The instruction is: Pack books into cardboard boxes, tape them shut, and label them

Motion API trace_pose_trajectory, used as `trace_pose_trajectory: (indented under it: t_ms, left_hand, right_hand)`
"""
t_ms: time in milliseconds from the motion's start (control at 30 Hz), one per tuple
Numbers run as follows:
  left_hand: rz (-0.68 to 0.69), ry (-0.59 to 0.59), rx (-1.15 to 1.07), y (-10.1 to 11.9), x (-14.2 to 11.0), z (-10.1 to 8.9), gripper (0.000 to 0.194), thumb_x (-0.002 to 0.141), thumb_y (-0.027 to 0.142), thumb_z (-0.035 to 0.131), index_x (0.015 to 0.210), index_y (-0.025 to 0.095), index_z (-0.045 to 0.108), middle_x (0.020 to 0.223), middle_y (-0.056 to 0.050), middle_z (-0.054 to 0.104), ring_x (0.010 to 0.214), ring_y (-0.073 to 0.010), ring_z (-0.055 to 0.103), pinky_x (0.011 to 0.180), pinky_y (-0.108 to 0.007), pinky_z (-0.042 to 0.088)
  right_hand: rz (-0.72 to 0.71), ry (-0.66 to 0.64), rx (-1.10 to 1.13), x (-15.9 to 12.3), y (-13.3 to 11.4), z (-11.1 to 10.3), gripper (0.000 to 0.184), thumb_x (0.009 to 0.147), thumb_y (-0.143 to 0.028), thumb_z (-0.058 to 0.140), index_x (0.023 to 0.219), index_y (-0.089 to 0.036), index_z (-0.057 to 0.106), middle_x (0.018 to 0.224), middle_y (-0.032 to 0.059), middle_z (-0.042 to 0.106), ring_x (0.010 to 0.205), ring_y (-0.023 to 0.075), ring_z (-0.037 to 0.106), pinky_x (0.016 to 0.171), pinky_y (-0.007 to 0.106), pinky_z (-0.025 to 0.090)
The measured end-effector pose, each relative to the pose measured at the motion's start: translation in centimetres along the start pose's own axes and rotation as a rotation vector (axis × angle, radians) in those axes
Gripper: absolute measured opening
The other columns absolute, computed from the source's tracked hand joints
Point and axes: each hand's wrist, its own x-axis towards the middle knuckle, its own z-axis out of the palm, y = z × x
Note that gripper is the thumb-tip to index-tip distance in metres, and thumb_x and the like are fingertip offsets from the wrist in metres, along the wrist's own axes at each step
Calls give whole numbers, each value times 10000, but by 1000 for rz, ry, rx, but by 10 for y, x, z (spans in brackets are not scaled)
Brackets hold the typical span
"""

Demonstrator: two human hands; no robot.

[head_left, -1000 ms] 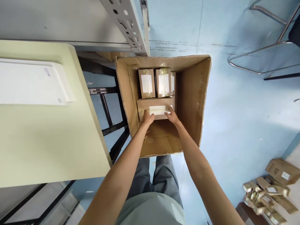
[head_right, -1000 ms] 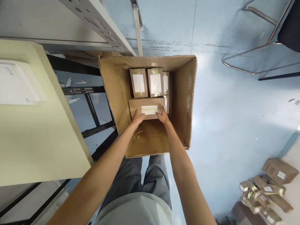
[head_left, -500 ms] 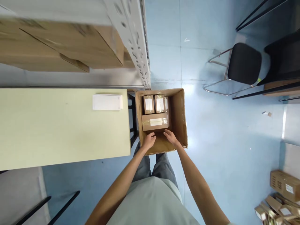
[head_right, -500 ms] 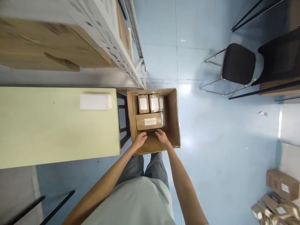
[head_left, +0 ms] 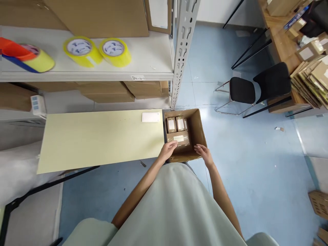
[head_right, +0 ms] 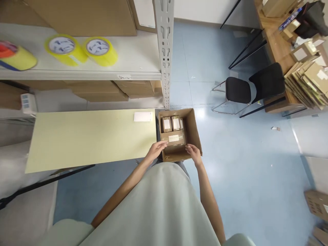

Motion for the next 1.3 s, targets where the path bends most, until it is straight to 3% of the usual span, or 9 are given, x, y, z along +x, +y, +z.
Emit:
trace_pose_trajectory:
  t_ms: [133,300,600,833,1067,1167,1300]
  left_hand:
    - [48,66,-4,20,-37,-16,560,946,584,782,1326,173,818,1471,-181,792,1366,-339,765,1257,-506,554]
    - [99,189,-47,25,-79,-16,618,938,640,777,1344,175,819,1407,-168,824,1293,-329,793,1226,-503,578]
    - [6,458,-62,-16,-169,-2,616,899,642,794,1319,194,844,1393,-162,830,1282,-337,800,1213,-522,595]
    - [-14,657,-157,-39,-237,-10,602,862,617,838,1305,210,848,1376,-147,837,1287,-333,796,1224,-501,587]
    - [57,871,-234,-63,-291,-50,632,861,690,824,1292,228,848,1339,-139,842,1249,-322,798,1202,-506,592]
    - [74,957,-294,-79,-320,-80,625,828,699,854,1248,236,857,1302,-131,853,1213,-319,805,1200,-512,592]
    - [115,1066,-399,-107,-368,-127,596,792,670,892,1193,231,862,1257,-131,864,1208,-330,807,1192,-521,597]
  right_hand:
    - [-94,-21,20,-44,-22,6,784,736,-839,922,1200,-214,834,1282,166,867,1211,357,829,1196,622,592]
    - [-177,-97,25,-71,-37,10,689,828,-795,883,1223,-232,837,1325,152,854,1243,344,817,1195,576,608]
    - [-208,-212,11,-80,-13,11,648,849,-801,844,1169,-238,837,1286,139,864,1178,343,830,1130,556,648]
    - [-166,-351,-80,-95,1,36,678,819,-832,838,1128,-228,831,1264,148,868,1170,352,830,1124,563,645]
    - [-228,-478,-205,-118,-6,90,605,844,-789,832,1105,-243,836,1247,134,873,1181,359,828,1129,572,646]
    - [-276,-539,-261,-135,-5,131,567,872,-761,819,1120,-252,832,1247,131,874,1166,351,834,1139,580,641]
    - [-340,-614,-317,-169,2,202,539,887,-722,827,1148,-250,824,1247,138,868,1146,334,834,1126,578,641]
